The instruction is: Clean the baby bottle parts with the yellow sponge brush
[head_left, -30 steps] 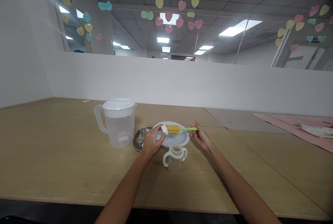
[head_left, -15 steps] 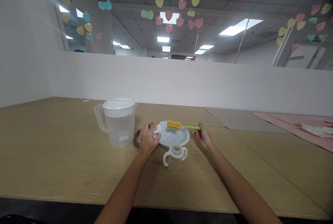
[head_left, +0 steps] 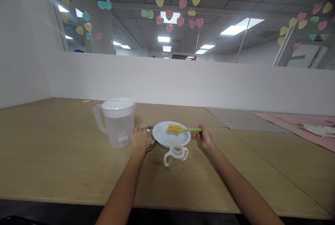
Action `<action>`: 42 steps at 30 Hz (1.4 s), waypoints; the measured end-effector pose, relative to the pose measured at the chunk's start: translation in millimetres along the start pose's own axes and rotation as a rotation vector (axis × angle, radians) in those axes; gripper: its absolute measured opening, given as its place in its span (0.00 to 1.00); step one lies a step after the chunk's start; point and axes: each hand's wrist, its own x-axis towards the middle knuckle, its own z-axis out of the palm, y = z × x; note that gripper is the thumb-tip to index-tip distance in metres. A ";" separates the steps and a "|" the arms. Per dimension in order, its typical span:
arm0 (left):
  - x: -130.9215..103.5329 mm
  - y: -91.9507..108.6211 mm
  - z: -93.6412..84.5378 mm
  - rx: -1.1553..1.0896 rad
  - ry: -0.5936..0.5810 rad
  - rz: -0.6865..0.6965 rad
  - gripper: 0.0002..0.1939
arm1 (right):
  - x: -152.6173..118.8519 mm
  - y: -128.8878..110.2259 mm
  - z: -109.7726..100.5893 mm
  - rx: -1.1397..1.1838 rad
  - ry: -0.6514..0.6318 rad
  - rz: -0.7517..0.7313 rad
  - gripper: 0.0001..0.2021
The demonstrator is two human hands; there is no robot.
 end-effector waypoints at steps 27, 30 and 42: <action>-0.4 2.0 -13.9 -0.090 -0.162 -0.103 0.15 | -1.4 -1.0 0.7 0.005 0.023 -0.008 0.11; 1.7 5.6 -28.1 -0.113 -0.067 -0.068 0.13 | -1.9 -2.0 1.6 -0.007 0.022 -0.010 0.11; -80.4 66.4 -64.3 -0.794 -0.012 0.475 0.18 | 4.3 -1.9 5.0 0.091 0.004 -0.014 0.12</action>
